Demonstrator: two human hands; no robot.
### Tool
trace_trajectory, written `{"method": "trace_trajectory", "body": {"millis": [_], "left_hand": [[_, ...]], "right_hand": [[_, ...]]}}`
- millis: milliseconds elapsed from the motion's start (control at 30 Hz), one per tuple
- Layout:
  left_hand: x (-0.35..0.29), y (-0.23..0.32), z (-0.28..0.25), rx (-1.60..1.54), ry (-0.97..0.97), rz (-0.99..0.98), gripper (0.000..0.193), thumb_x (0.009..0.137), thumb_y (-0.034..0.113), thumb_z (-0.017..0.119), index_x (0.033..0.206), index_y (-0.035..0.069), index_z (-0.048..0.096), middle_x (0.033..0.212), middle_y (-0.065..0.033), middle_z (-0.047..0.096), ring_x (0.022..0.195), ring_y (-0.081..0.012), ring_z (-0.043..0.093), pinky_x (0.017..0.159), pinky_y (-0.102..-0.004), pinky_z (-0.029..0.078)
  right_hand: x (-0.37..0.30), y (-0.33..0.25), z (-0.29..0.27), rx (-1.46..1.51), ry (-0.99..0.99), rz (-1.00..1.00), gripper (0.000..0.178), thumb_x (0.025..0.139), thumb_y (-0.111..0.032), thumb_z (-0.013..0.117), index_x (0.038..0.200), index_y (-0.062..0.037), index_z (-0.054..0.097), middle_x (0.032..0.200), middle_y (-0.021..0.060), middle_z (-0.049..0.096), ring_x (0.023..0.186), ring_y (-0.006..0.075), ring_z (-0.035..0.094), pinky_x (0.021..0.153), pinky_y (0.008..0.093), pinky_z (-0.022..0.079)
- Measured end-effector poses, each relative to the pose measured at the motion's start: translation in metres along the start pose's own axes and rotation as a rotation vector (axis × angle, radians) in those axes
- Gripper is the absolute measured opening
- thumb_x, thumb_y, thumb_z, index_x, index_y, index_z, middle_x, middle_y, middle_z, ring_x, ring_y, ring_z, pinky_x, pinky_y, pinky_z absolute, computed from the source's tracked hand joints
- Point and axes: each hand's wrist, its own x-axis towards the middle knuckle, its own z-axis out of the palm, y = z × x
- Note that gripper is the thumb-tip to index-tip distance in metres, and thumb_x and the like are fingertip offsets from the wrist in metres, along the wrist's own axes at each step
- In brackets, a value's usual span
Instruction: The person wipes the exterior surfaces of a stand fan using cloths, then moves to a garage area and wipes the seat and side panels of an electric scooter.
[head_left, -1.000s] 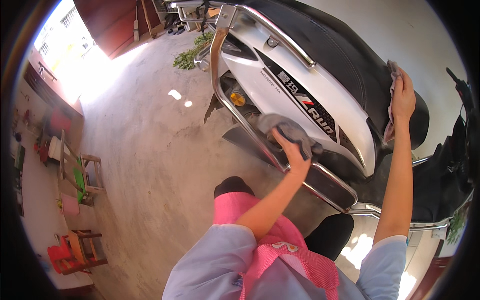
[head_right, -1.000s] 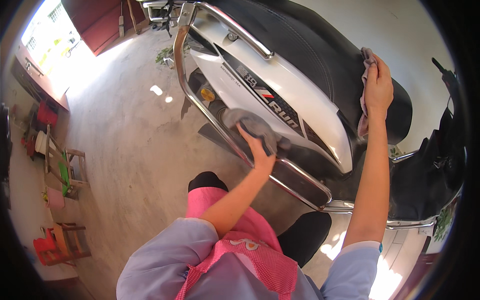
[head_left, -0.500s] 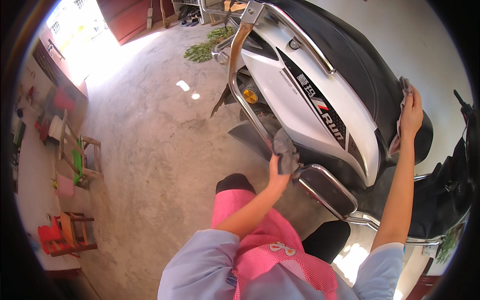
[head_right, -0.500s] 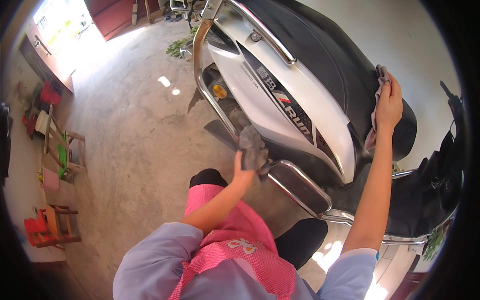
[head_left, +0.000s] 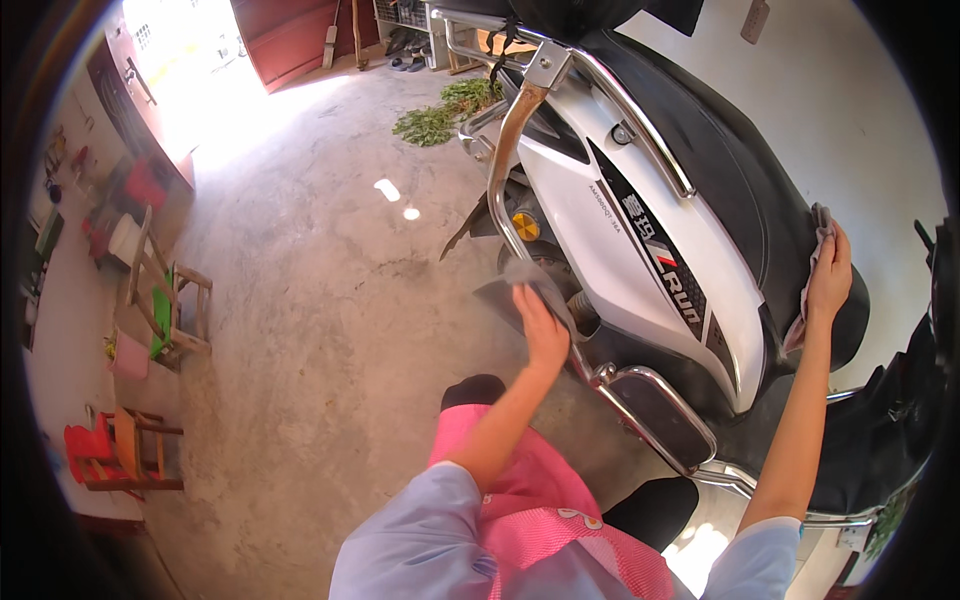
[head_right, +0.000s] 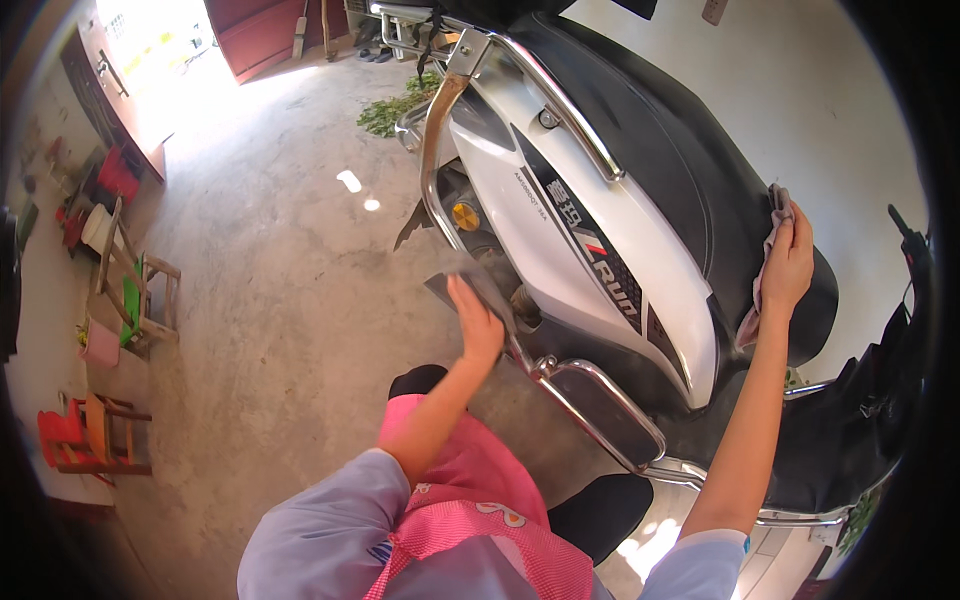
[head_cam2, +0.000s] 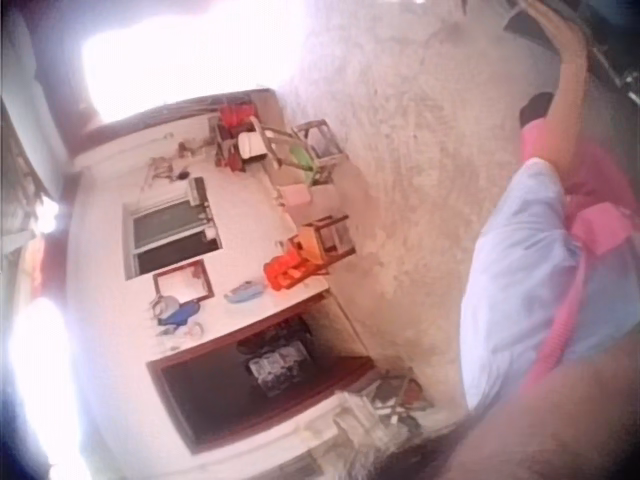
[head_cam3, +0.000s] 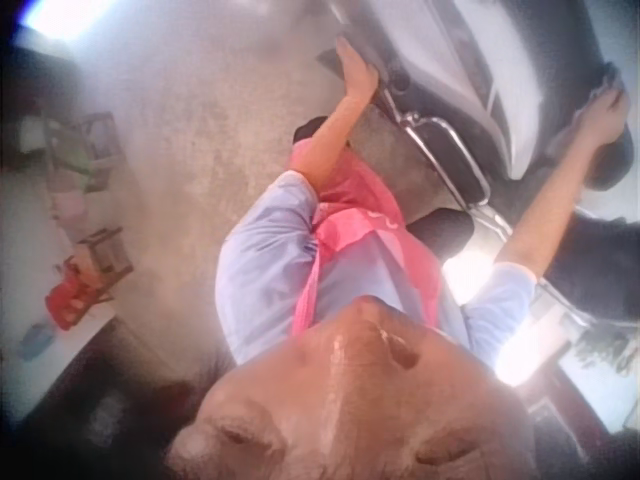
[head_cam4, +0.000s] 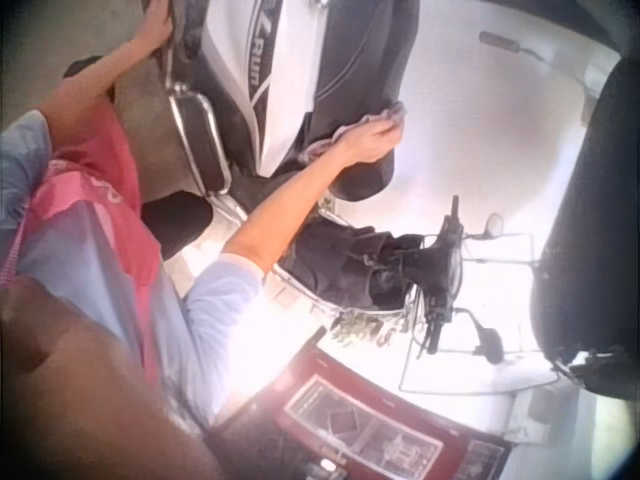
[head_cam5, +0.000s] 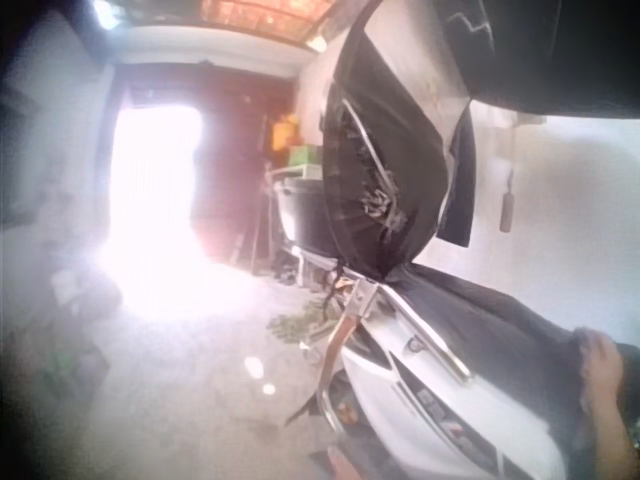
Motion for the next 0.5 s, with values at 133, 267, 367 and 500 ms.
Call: {"method": "trace_trajectory", "body": {"millis": [133, 267, 367, 500], "left_hand": [[0.084, -0.014, -0.004, 0.049, 0.056, -0.033, 0.064, 0.077, -0.006, 0.046, 0.134, -0.017, 0.018, 0.14, -0.0367, 0.015, 0.13, -0.0496, 0.022, 0.11, -0.0448, 0.023], [0.146, -0.018, -0.011, 0.159, 0.154, -0.015, 0.061, 0.079, -0.004, 0.045, 0.133, -0.017, 0.021, 0.135, -0.0354, 0.029, 0.127, -0.0472, 0.029, 0.108, -0.0452, 0.025], [0.147, -0.007, -0.011, 0.144, 0.161, -0.047, 0.059, 0.08, -0.004, 0.042, 0.133, -0.017, 0.021, 0.136, -0.0363, 0.029, 0.128, -0.048, 0.027, 0.11, -0.044, 0.021], [0.082, -0.01, -0.001, -0.107, 0.118, -0.145, 0.061, 0.078, -0.005, 0.04, 0.135, -0.016, 0.019, 0.14, -0.0342, 0.024, 0.132, -0.0439, 0.024, 0.111, -0.042, 0.019]], "right_hand": [[0.001, 0.004, -0.001, -0.049, 0.037, -0.062, 0.032, 0.095, -0.022, 0.043, 0.12, -0.0073, 0.057, 0.102, 0.0057, 0.066, 0.085, 0.0135, 0.061, 0.075, 0.0254, 0.046], [0.0, -0.001, -0.001, -0.037, -0.012, 0.003, 0.032, 0.095, -0.023, 0.044, 0.12, -0.0074, 0.057, 0.105, 0.0073, 0.065, 0.092, 0.0162, 0.062, 0.081, 0.027, 0.046], [0.0, 0.005, 0.0, -0.086, 0.009, -0.063, 0.033, 0.096, -0.024, 0.044, 0.121, -0.0067, 0.056, 0.108, 0.0083, 0.064, 0.094, 0.0156, 0.061, 0.081, 0.0265, 0.046], [-0.001, 0.001, -0.001, -0.073, 0.019, -0.066, 0.032, 0.095, -0.023, 0.043, 0.119, -0.0065, 0.057, 0.106, 0.0077, 0.065, 0.093, 0.0169, 0.061, 0.082, 0.028, 0.046]]}}
